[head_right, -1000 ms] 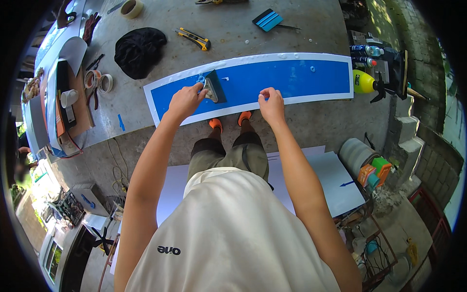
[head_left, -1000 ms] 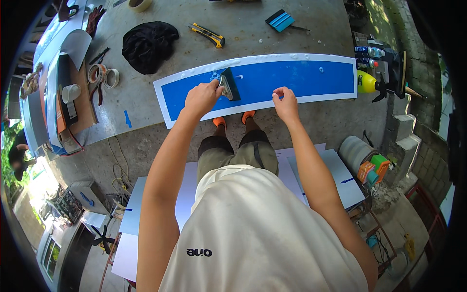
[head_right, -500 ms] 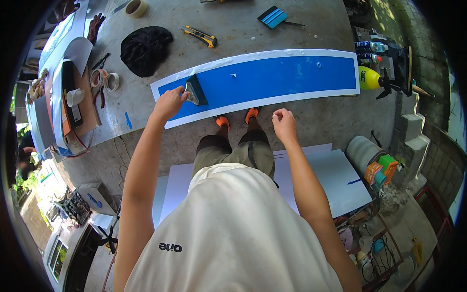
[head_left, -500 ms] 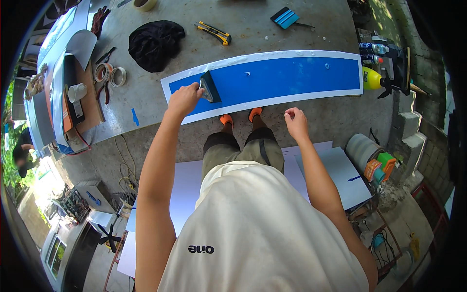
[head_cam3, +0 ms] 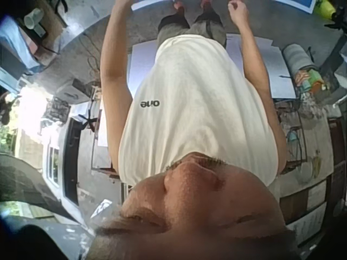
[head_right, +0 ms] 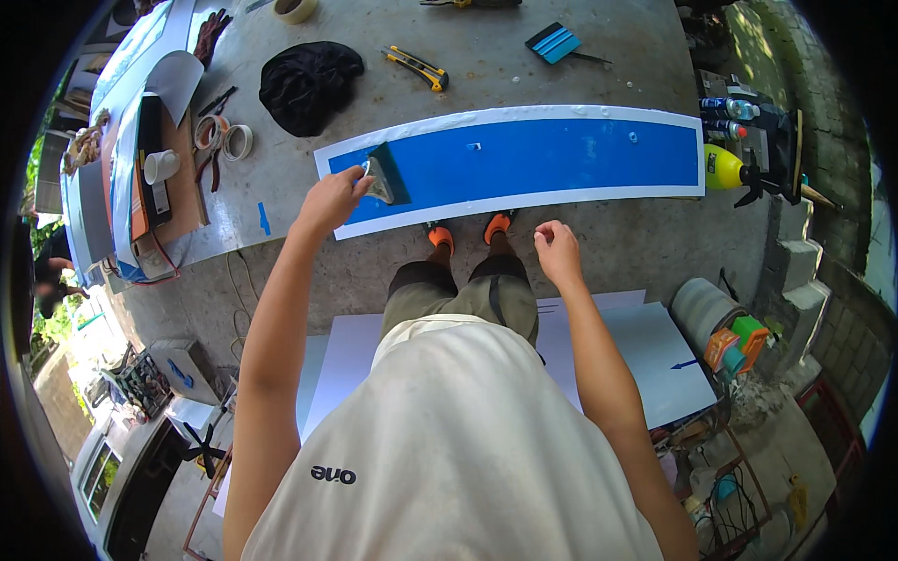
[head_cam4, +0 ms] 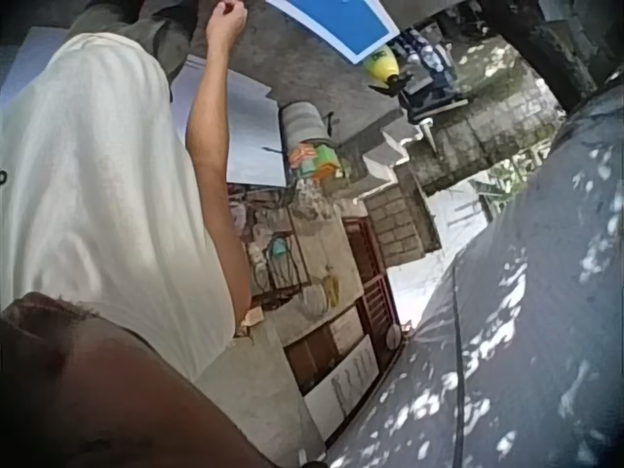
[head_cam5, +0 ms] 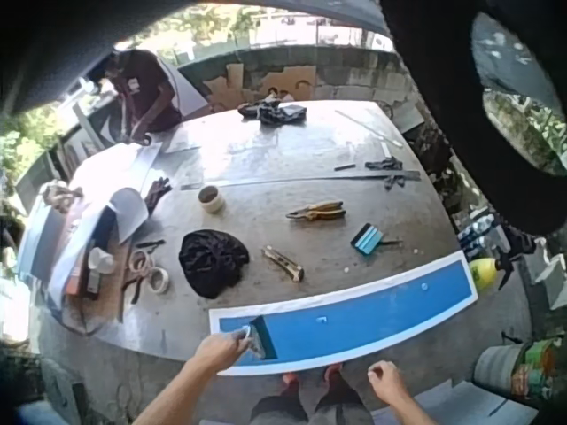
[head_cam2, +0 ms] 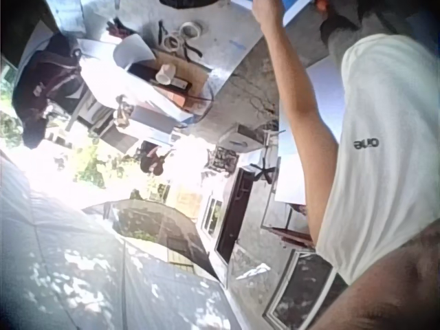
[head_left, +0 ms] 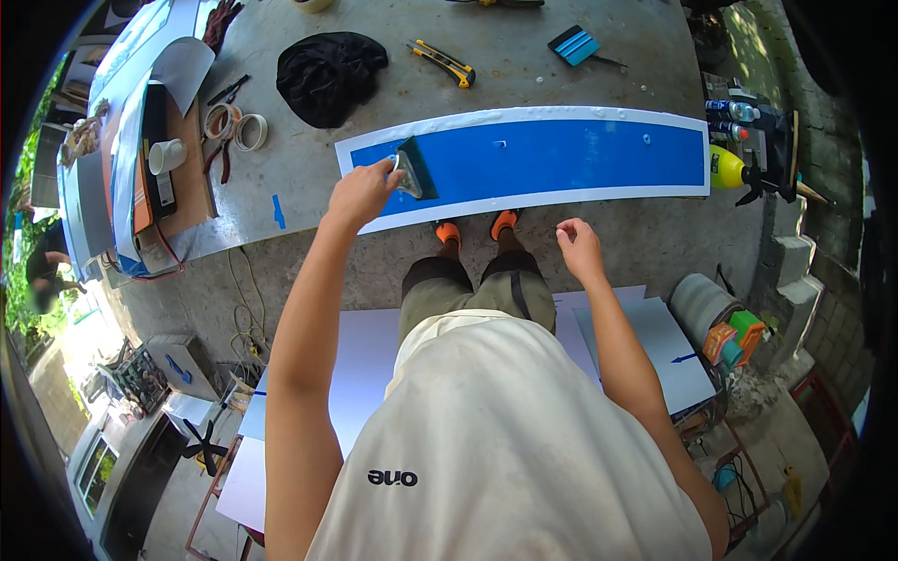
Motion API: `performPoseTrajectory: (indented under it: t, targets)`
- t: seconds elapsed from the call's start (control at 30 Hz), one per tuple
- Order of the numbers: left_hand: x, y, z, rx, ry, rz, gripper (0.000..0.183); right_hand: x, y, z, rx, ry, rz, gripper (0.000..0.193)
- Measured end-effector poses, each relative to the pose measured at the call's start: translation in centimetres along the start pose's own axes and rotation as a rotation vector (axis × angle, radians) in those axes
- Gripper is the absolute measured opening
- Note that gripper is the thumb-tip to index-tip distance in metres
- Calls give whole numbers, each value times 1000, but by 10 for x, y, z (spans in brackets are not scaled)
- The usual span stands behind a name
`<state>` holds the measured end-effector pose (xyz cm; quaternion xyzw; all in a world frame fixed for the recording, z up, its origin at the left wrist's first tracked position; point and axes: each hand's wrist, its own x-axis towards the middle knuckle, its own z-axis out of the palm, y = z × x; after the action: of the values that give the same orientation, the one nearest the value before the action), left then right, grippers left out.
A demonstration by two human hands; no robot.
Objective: Applying a blue protective film or decal to a white rectangular board using a squeegee and spray.
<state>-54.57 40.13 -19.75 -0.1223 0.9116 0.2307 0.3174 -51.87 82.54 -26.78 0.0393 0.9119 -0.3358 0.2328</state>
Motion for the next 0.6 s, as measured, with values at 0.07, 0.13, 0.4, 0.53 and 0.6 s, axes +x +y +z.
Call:
performPoseTrajectory:
  t: [0.07, 0.13, 0.4, 0.53, 0.6]
  targets:
    - [10, 27, 11, 73, 62, 117, 39, 1, -5, 3, -5, -17, -2, 14]
    - [22, 51, 21, 42, 32, 130, 39, 1, -7, 5, -6, -28, -3, 15]
    - [42, 26, 28, 52, 27, 79, 39, -14, 13, 8, 7, -68, 38, 16]
    - [30, -24, 11, 85, -15, -20, 40, -21, 24, 8, 4, -83, 112, 16]
    - [19, -41, 2, 112, -10, -51, 41, -22, 27, 8, -7, -93, 91, 16]
